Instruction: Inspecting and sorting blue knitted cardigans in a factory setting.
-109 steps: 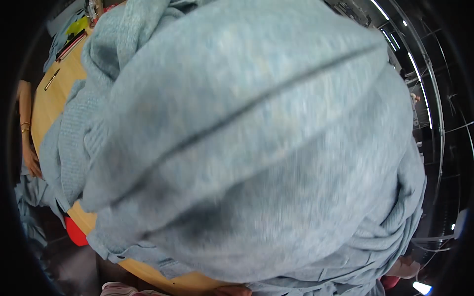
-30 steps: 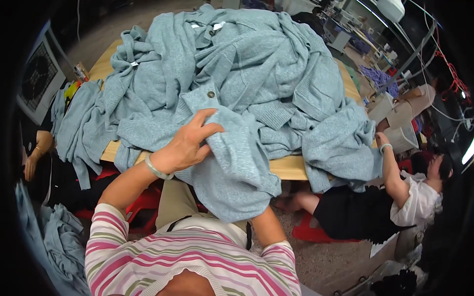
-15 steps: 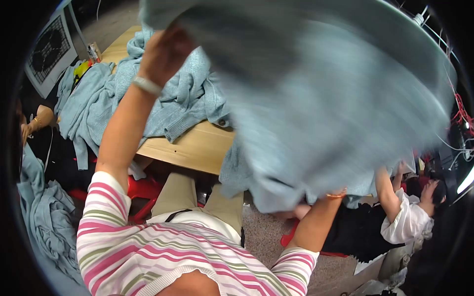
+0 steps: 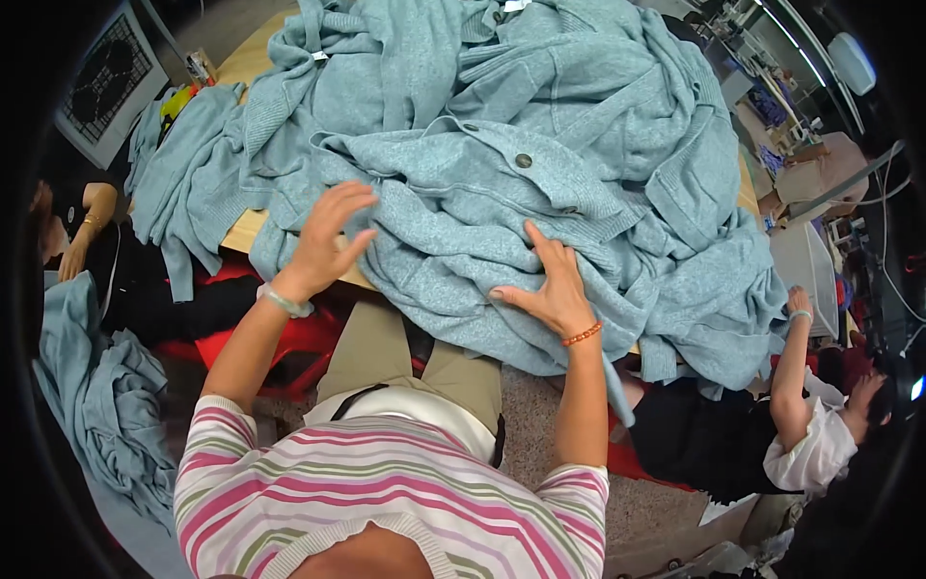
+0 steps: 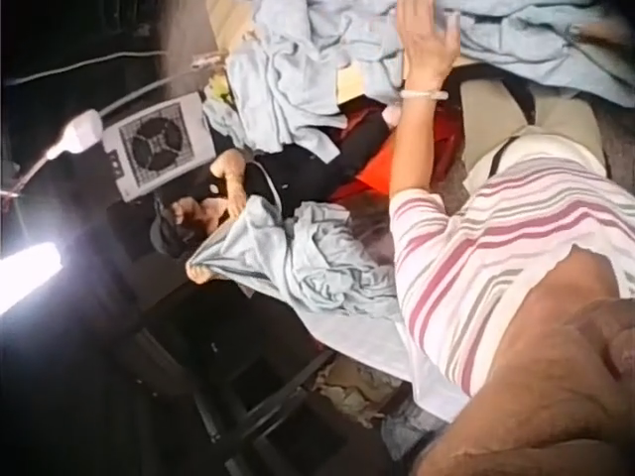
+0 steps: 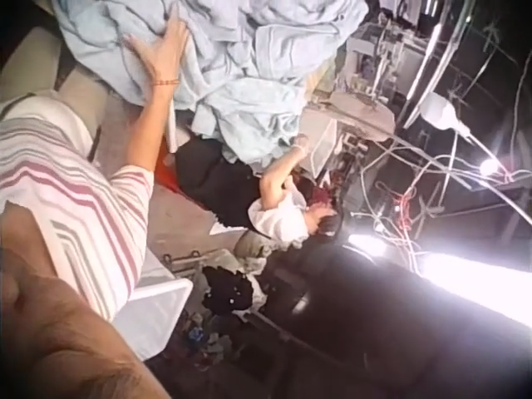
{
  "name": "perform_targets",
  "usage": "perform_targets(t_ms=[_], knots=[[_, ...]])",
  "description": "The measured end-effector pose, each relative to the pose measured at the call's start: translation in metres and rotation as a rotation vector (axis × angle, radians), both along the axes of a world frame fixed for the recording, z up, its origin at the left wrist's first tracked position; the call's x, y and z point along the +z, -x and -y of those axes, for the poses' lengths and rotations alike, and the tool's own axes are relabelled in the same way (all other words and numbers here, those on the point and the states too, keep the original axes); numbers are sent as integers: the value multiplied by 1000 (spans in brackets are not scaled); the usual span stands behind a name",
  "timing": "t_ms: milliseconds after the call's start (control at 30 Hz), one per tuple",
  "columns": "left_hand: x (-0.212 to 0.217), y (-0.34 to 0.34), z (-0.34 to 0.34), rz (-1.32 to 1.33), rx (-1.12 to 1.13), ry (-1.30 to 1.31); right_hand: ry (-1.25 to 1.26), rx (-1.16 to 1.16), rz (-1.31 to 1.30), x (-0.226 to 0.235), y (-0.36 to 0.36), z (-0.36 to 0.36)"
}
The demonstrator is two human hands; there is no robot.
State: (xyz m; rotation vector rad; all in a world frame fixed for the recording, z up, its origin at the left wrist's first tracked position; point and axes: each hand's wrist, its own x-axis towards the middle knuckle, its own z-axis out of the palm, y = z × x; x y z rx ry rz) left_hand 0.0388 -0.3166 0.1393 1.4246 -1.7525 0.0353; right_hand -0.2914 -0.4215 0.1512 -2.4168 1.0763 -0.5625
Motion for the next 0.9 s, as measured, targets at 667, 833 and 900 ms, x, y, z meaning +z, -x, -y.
perform_targets(t_ms=[667, 833, 900], knots=[[22, 34, 42, 350, -330, -531, 496, 10, 94, 17, 13, -53], [9, 36, 31, 431, -342, -364, 270, 67, 180, 3, 19, -63], [20, 41, 19, 341, -441, -285, 231, 19, 154, -3, 27, -66]])
